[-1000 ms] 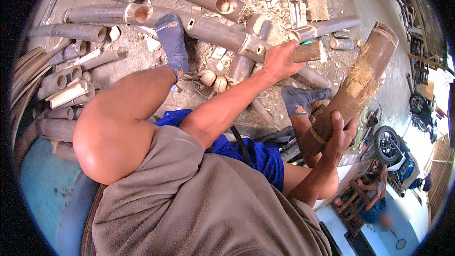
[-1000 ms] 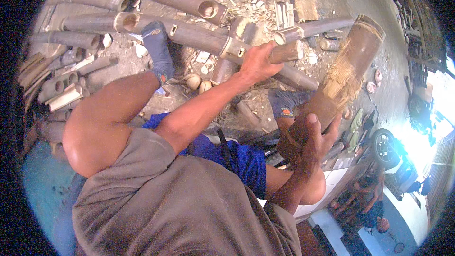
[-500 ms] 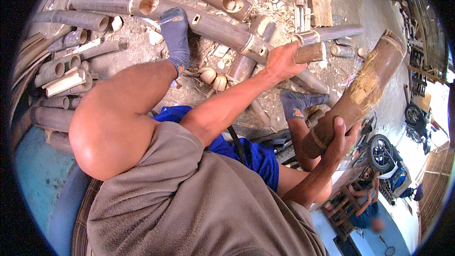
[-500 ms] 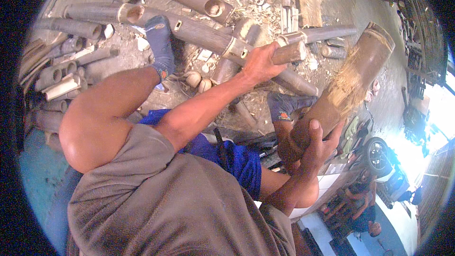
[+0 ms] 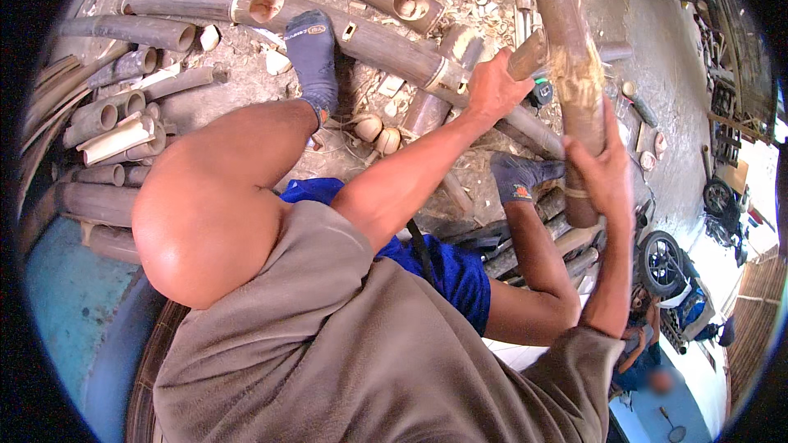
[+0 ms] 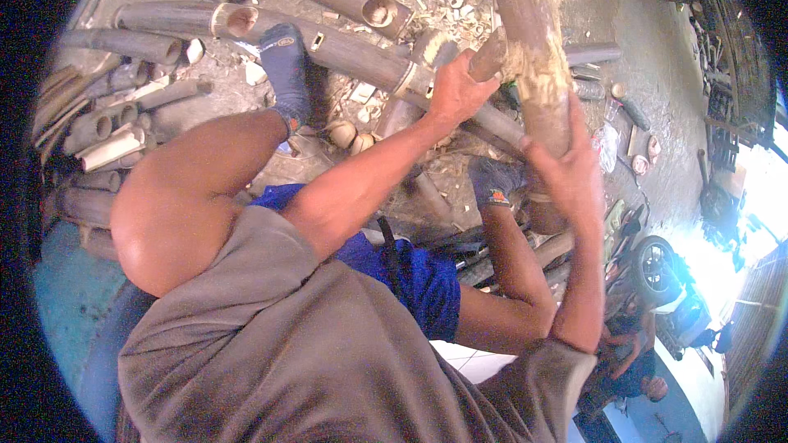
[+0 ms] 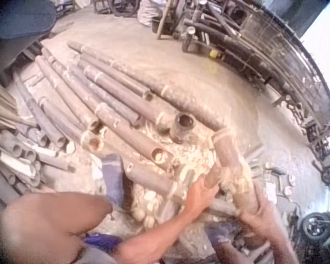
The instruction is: The person sits on the floor and uses a hand saw to cut a notch into a bamboo pole. They then use a wooden mallet to drive a smaller bamboo piece into the notch, repeating the process to assemble a joint. Finally, they lift and inspect the assembled bamboo structure.
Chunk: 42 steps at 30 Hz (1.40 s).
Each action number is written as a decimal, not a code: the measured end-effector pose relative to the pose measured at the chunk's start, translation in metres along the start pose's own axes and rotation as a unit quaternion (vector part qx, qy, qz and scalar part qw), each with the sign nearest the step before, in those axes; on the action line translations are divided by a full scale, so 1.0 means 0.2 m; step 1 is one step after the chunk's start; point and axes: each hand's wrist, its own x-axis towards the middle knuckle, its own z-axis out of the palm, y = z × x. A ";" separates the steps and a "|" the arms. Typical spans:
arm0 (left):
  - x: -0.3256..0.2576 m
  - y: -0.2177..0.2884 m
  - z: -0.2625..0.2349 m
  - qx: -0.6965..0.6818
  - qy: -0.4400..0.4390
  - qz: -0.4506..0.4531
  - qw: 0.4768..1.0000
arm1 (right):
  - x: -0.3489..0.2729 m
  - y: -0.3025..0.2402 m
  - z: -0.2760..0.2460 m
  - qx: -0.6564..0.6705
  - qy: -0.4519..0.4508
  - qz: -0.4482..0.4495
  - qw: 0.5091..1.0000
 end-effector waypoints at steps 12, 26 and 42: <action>0.04 -0.01 -0.01 0.068 -0.036 -0.015 0.997 | 0.11 0.09 -0.07 0.266 0.003 0.059 0.962; 0.05 -0.01 -0.07 0.039 -0.036 -0.012 0.999 | 0.02 0.18 0.15 0.278 -0.024 0.053 0.959; 0.25 -0.14 -0.25 -0.212 -0.130 -0.147 0.957 | -0.28 0.01 0.32 0.512 0.109 0.085 0.848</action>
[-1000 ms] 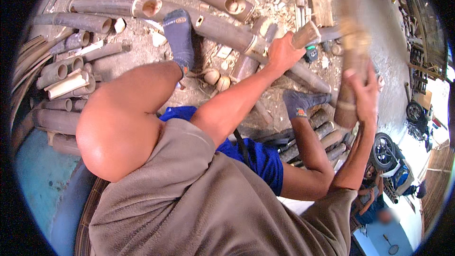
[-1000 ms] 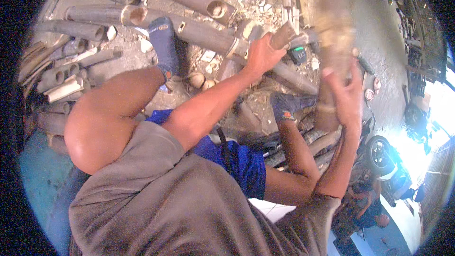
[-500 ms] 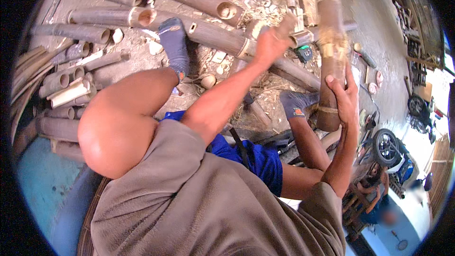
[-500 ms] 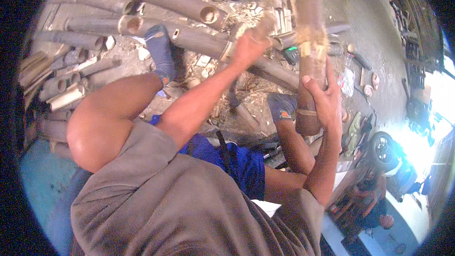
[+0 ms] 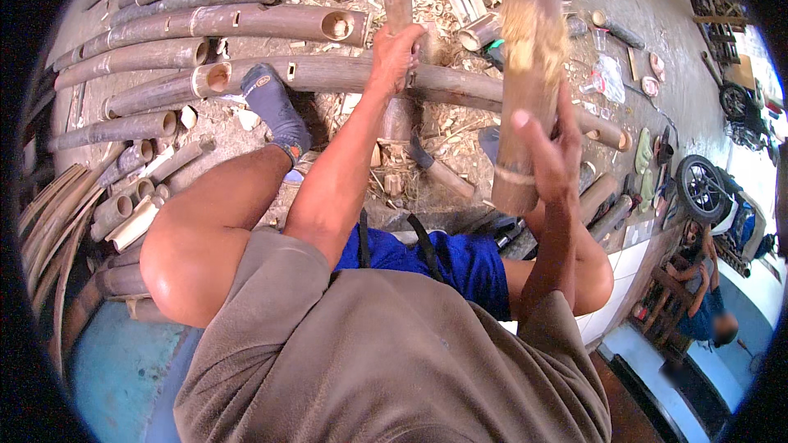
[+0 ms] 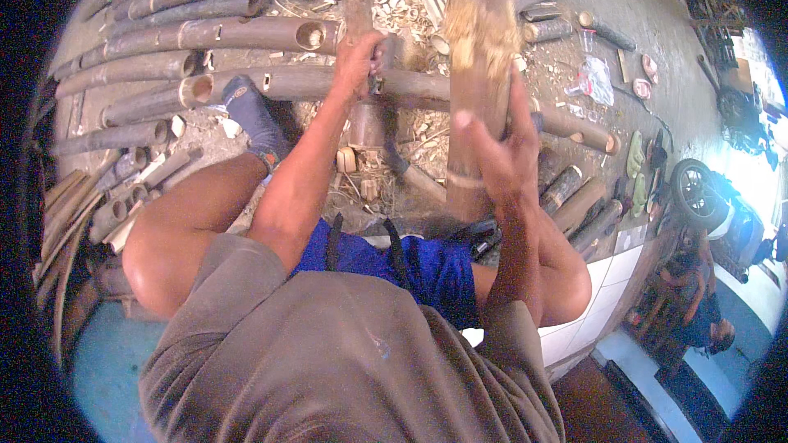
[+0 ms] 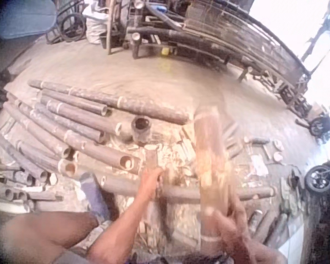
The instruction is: The person sits on the floor and uses a hand saw to cut a notch into a bamboo pole. They then use a wooden mallet to drive a smaller bamboo piece into the notch, repeating the process to assemble a joint. Finally, they lift and inspect the assembled bamboo structure.
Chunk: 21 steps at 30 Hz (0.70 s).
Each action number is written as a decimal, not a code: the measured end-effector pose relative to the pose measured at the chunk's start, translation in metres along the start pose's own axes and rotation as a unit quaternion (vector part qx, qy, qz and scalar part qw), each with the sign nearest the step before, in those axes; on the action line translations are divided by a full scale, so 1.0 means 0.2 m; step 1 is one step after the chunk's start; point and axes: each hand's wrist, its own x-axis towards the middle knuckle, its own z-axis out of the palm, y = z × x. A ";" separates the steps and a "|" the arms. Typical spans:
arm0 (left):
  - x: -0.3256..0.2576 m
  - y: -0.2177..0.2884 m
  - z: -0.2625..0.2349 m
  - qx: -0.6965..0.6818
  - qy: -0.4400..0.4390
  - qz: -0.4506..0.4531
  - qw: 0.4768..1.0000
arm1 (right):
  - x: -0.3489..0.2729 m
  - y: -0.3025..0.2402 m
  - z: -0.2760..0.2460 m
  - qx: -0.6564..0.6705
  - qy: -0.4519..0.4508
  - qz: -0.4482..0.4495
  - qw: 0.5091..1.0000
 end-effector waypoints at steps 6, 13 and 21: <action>-0.06 -0.05 0.02 0.091 0.038 0.092 0.991 | -0.30 0.21 -0.09 -0.269 -0.109 0.053 0.956; -0.06 -0.07 0.04 -0.160 0.150 0.061 0.974 | -0.51 0.35 -0.15 -0.508 -0.242 0.044 0.825; -0.57 0.15 0.60 0.026 -0.053 0.208 0.976 | -0.44 0.60 -0.04 -0.453 -0.161 -0.007 0.877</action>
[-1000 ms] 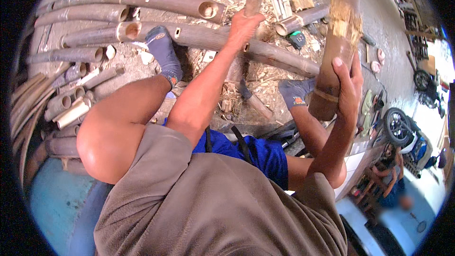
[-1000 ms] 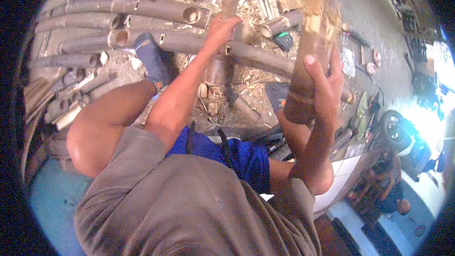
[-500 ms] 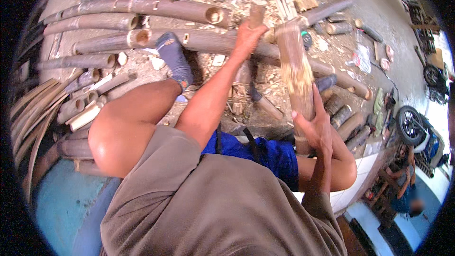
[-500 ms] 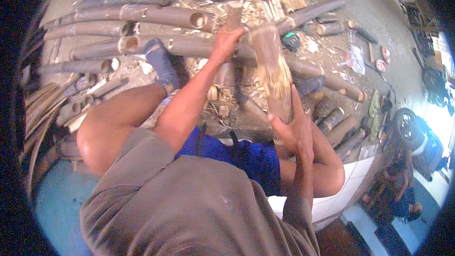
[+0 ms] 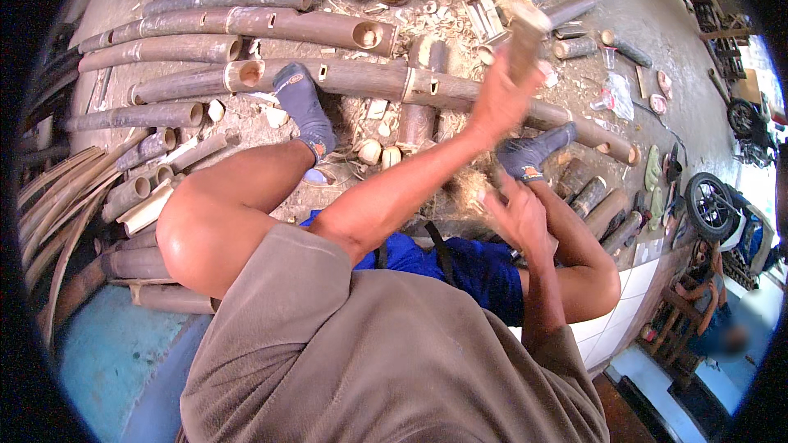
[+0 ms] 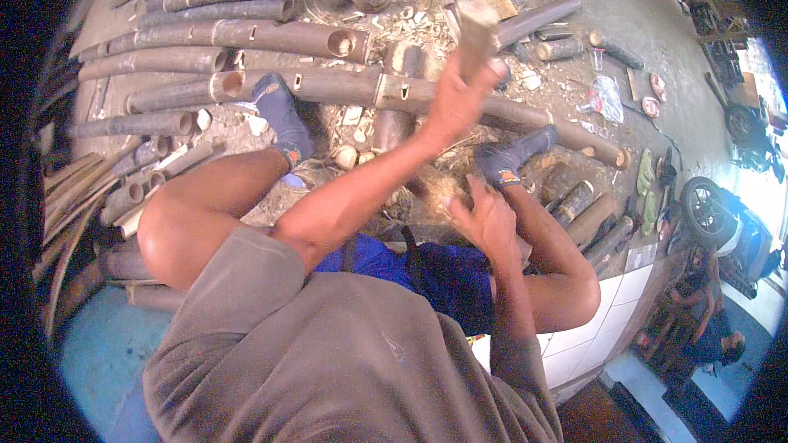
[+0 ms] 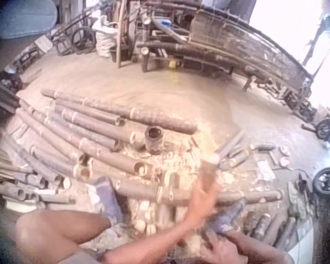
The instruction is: The person sits on the floor and uses a hand saw to cut a notch into a bamboo pole. They then use a wooden mallet to drive a smaller bamboo piece into the notch, repeating the process to assemble a joint. Finally, they lift and inspect the assembled bamboo structure.
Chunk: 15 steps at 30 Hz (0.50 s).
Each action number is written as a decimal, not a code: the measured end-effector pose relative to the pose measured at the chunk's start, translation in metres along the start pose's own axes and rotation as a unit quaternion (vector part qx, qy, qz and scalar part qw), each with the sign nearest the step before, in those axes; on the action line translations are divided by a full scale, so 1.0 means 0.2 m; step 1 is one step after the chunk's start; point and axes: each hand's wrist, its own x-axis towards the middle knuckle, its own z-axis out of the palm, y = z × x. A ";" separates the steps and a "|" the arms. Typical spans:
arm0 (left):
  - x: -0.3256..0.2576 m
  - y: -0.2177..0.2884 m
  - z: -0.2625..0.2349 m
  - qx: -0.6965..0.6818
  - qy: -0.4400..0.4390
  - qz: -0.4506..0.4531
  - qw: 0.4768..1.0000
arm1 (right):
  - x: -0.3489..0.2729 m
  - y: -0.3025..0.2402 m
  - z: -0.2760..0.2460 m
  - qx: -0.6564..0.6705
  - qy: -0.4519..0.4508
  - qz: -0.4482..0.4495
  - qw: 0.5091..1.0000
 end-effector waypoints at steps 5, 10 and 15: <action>-0.16 0.09 0.04 0.284 -0.266 0.042 0.920 | 0.20 -0.22 -0.07 0.902 0.042 0.100 0.418; 0.01 -0.07 -0.29 0.328 -0.410 0.401 0.751 | 0.47 -0.05 0.08 0.915 0.123 0.062 0.380; 0.16 -0.38 -0.93 0.592 -0.256 0.226 0.730 | 0.52 -0.24 0.12 0.724 0.175 0.187 0.641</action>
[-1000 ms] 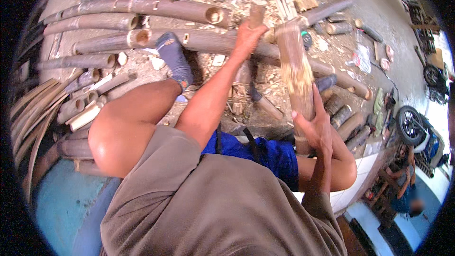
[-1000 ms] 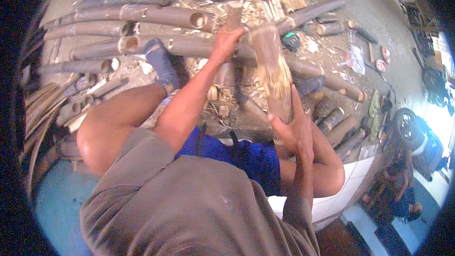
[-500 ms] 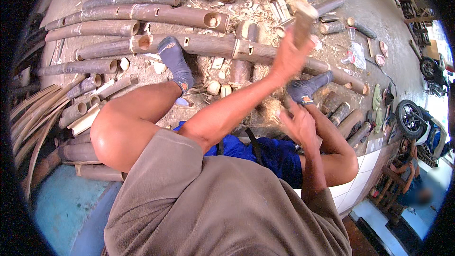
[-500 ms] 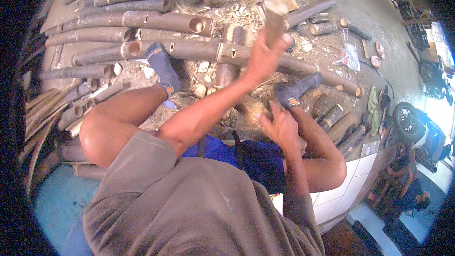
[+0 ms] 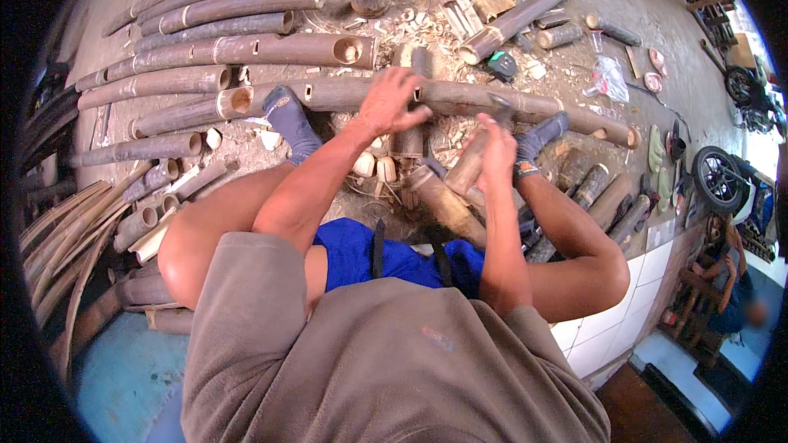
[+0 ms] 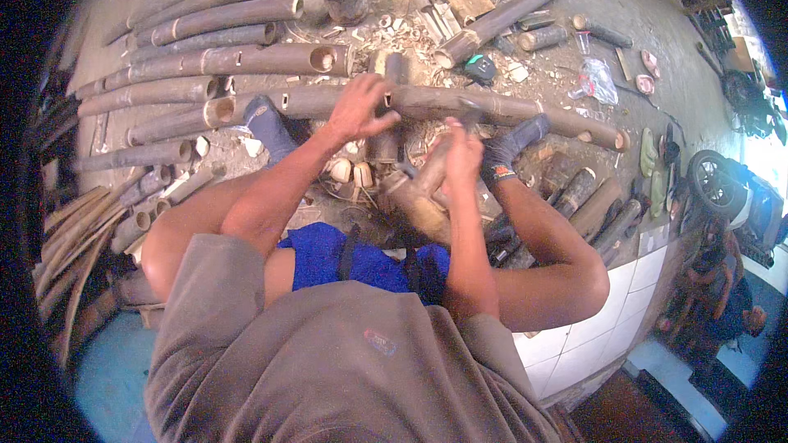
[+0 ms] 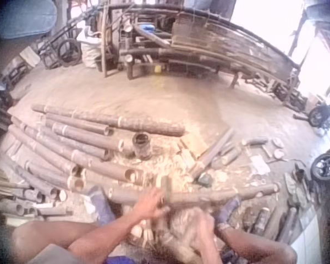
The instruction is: The person sits on the floor and uses a hand saw to cut a notch into a bamboo pole. They then use a wooden mallet to drive a smaller bamboo piece into the notch, repeating the process to assemble a joint. Finally, they lift and inspect the assembled bamboo structure.
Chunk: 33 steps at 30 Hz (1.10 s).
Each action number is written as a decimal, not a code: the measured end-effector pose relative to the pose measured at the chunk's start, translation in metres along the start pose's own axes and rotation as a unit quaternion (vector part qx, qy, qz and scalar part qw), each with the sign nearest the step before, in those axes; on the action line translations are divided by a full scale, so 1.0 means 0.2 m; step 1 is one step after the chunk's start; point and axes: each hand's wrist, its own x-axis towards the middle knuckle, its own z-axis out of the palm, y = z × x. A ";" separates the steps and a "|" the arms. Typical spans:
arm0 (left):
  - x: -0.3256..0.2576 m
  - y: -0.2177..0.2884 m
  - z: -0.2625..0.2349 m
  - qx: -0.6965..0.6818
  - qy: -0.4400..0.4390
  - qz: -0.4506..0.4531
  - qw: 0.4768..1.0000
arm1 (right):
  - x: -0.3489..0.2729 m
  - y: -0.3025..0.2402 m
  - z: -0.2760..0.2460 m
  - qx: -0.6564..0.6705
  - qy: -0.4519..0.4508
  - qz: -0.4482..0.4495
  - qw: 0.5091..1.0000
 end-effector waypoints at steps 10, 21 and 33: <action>0.07 -0.03 0.13 -0.009 0.042 -0.161 0.986 | 0.12 0.51 0.32 -0.359 -0.035 -0.063 0.931; 0.00 -0.20 0.05 0.087 -0.001 -0.148 0.985 | 0.15 0.56 0.43 -0.511 -0.007 -0.164 0.844; 0.05 -0.13 0.03 0.113 0.003 -0.195 0.974 | 0.26 0.37 0.23 -0.585 -0.156 -0.197 0.771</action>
